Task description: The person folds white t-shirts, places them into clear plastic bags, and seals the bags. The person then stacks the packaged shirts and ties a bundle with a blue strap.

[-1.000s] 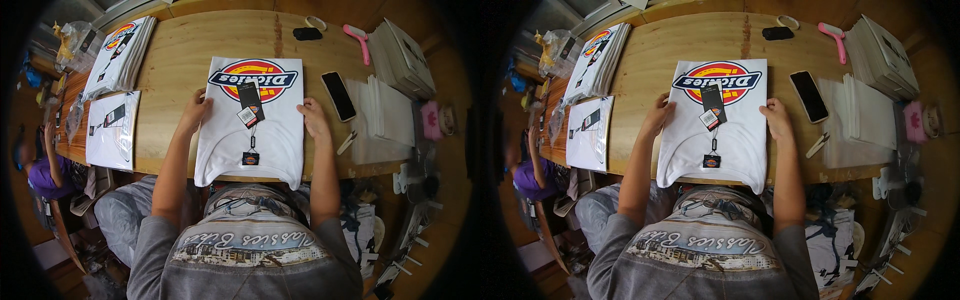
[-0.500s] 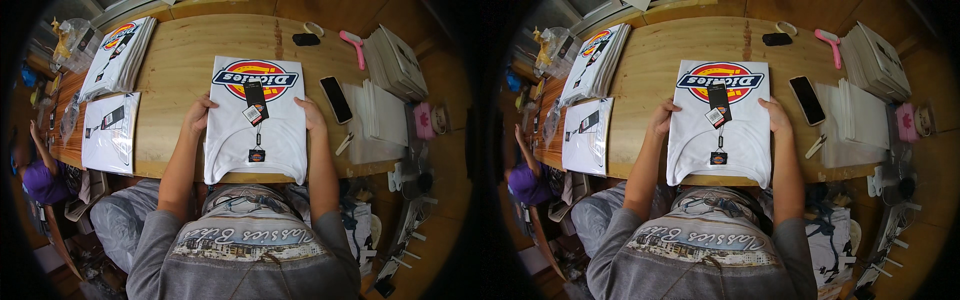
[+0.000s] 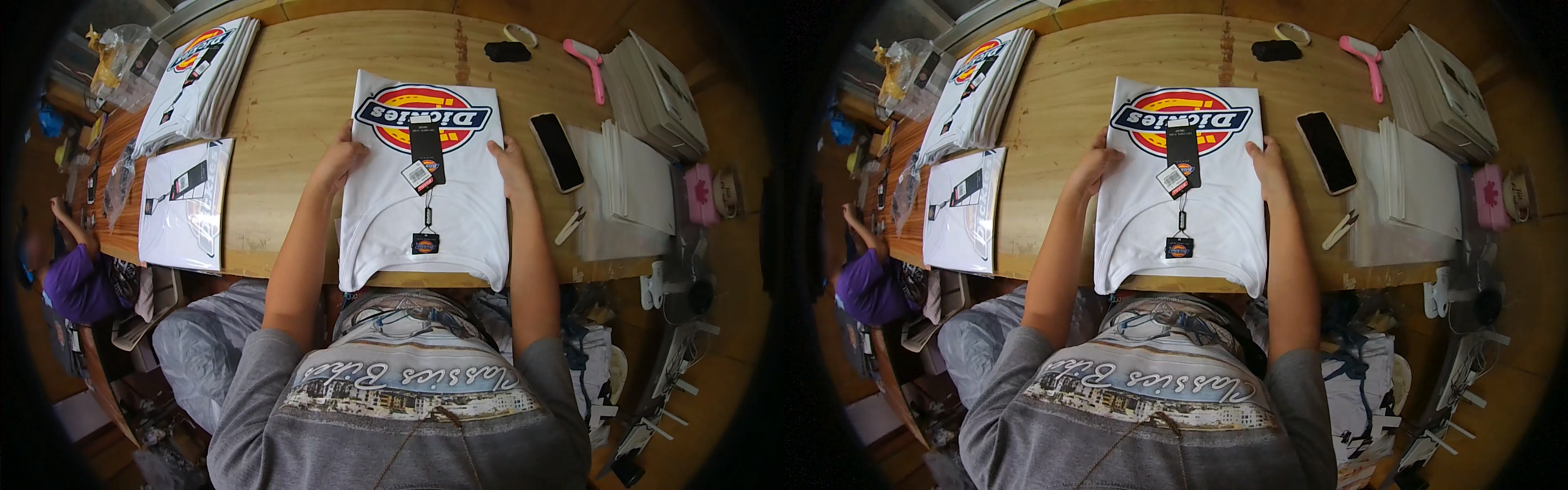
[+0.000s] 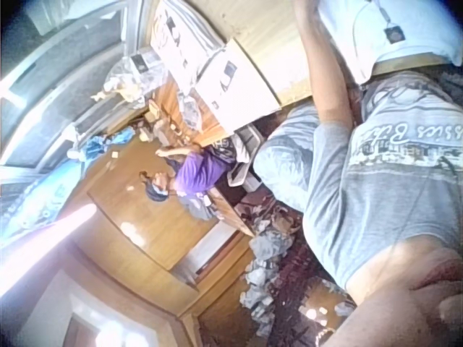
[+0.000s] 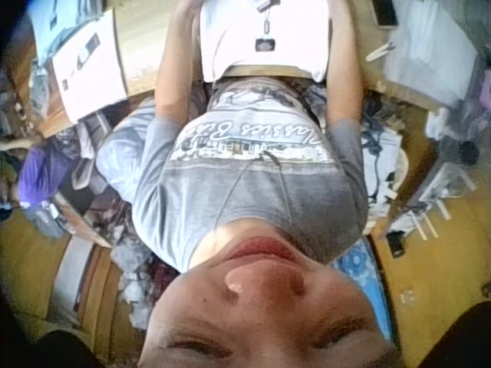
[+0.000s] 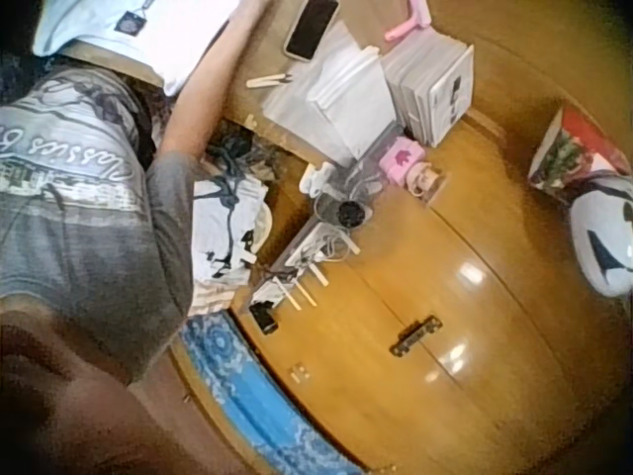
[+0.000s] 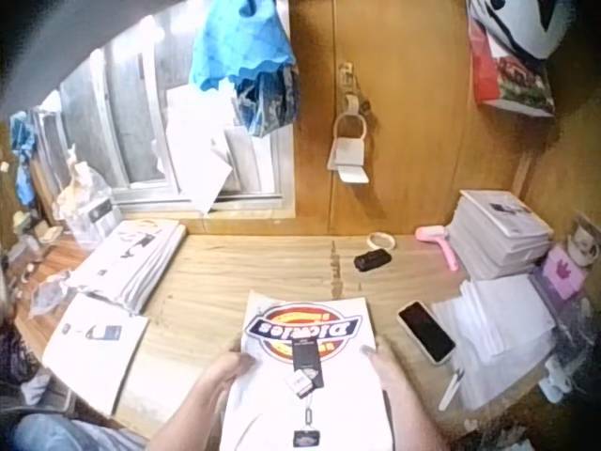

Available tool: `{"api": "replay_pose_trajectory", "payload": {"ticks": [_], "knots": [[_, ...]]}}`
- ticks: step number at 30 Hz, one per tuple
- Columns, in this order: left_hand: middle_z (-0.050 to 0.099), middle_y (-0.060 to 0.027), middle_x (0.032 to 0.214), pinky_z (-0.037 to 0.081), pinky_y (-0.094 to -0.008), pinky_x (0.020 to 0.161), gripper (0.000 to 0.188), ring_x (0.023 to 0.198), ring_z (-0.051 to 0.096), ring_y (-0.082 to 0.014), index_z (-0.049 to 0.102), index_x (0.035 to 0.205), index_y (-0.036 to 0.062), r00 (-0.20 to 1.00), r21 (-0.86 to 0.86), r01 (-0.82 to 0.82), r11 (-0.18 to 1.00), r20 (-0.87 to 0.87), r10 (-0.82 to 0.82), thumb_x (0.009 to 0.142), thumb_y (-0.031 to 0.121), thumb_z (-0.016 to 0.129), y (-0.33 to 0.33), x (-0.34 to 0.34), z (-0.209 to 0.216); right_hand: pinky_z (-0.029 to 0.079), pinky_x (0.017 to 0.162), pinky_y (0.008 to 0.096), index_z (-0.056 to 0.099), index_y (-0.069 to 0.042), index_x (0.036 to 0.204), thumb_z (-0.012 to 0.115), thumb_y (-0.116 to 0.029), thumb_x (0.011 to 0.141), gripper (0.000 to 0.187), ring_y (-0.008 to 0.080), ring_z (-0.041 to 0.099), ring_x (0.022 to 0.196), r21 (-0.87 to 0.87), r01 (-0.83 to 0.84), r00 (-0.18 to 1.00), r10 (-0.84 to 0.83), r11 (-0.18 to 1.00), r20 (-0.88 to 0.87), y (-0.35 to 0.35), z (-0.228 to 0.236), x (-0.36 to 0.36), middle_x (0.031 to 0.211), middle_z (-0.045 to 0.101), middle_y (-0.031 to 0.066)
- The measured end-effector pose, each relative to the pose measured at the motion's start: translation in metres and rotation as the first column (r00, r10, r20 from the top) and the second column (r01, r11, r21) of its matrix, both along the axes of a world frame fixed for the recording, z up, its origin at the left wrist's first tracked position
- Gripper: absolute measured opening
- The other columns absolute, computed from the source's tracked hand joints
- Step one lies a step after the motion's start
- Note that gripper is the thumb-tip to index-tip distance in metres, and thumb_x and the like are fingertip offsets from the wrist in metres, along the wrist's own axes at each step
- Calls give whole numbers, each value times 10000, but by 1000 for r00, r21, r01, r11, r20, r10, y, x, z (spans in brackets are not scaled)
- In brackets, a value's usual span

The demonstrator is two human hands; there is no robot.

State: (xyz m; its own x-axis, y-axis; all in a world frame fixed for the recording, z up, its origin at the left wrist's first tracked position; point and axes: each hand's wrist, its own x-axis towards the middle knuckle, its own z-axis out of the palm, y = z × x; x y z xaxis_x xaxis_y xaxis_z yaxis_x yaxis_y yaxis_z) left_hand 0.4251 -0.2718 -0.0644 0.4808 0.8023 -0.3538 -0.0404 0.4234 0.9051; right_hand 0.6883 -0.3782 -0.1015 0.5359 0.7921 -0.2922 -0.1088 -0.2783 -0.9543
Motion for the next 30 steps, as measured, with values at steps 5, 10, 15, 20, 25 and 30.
{"api": "replay_pose_trajectory", "payload": {"ticks": [5,10,15,20,25,30], "knots": [[490,-151,998,441,-244,724,622,864,513,-212,244,1239,11,982,252,-17,968,-179,64,685,-34,522,5,-2,-17,424,707,314,449,22,1050,530,-157,773,340,230,548,803,-161,90,769,34,983,638,0,14,-12,879,563,172],[553,-137,841,441,-258,621,625,703,536,-164,293,1194,41,864,493,-42,869,-419,279,684,79,651,-17,-25,-11,424,595,242,390,-40,1151,610,-98,716,492,121,496,598,-131,18,741,74,991,667,-31,30,-15,668,528,65],[568,-137,664,431,-290,534,605,565,552,-214,305,1154,47,679,344,233,910,-727,100,672,101,666,-88,-75,23,400,534,200,385,-84,1164,606,17,687,536,80,451,555,-87,-40,906,73,995,418,-100,30,-29,642,498,20],[584,-124,766,428,-244,566,557,680,554,-144,258,1200,103,968,147,82,986,-248,-44,746,22,568,-112,-74,26,402,614,186,329,-86,1184,535,90,716,541,94,472,643,70,36,998,-32,997,-61,-108,41,-37,716,520,50],[555,-109,802,426,-227,580,533,682,527,-119,232,1216,101,951,121,7,993,-308,31,775,14,518,-112,-80,1,405,668,204,271,-96,1219,509,87,739,566,109,483,709,54,2,996,3,999,-87,-109,26,-37,788,533,104],[526,-61,714,397,-205,530,547,641,502,-102,287,1171,52,744,427,81,901,-627,230,727,53,606,-137,-84,16,425,664,222,221,-116,1255,518,101,710,658,131,527,761,-203,-102,986,127,974,113,-140,59,-50,832,548,133]]}}
